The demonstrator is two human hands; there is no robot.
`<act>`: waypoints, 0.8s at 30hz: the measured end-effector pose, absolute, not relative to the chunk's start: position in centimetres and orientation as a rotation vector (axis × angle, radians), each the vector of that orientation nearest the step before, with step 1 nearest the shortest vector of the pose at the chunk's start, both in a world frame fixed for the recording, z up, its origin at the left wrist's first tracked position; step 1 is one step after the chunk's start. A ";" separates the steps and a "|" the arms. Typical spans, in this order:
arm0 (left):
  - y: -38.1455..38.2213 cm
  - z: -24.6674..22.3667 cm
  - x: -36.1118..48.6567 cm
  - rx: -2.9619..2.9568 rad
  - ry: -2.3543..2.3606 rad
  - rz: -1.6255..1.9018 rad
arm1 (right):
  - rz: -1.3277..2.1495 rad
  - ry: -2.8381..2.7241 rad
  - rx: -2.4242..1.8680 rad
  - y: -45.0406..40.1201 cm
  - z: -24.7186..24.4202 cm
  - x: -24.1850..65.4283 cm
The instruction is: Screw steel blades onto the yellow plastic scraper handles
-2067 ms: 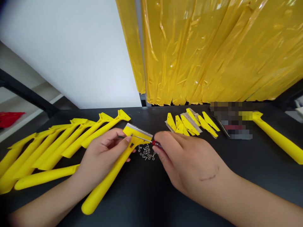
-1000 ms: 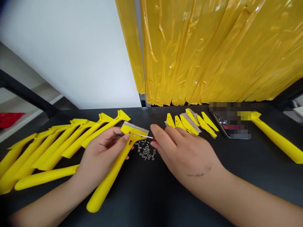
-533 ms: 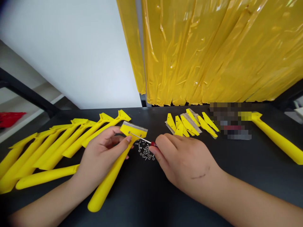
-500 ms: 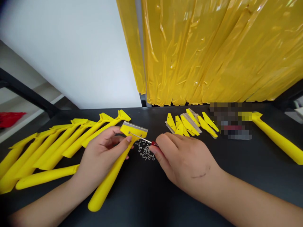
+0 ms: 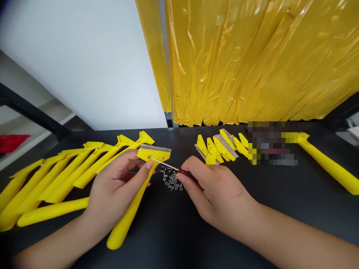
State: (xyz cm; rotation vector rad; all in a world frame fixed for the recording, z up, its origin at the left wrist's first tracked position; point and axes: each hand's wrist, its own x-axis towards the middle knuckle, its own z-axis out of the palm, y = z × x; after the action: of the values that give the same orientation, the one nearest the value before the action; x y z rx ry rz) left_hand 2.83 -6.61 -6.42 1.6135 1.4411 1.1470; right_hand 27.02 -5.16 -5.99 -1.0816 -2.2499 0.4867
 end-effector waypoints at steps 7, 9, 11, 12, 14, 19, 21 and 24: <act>-6.5 -6.1 2.8 1.658 1.477 1.164 | 1.307 -1.814 -1.167 -5.0 -5.4 26.7; -6.2 -5.9 2.7 1.531 1.453 1.228 | 1.063 -1.981 -1.165 -5.1 -5.5 26.9; -5.7 -5.6 2.6 1.327 1.400 1.321 | 0.813 -2.114 -1.099 -5.4 -5.7 27.1; -5.5 -5.5 2.5 1.205 1.357 1.362 | 0.726 -2.154 -1.067 -5.6 -5.9 27.1; -5.3 -5.3 2.6 0.981 1.267 1.391 | 0.639 -2.189 -1.050 -6.0 -6.1 27.0; -6.8 -5.8 3.7 0.770 1.155 1.214 | 0.707 -2.227 -1.223 -6.2 -5.8 26.3; -7.7 -5.8 4.3 0.786 1.118 1.128 | 0.686 -2.277 -1.261 -6.0 -5.6 26.1; -8.3 -5.3 4.5 0.820 1.062 1.042 | 0.594 -2.335 -1.245 -5.6 -5.3 26.0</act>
State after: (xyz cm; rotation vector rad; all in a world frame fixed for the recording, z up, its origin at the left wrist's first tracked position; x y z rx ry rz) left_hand 4.52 -8.28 -5.26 0.8202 1.0623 1.0418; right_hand 25.98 -5.65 -5.32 -1.2451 -2.3351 0.5943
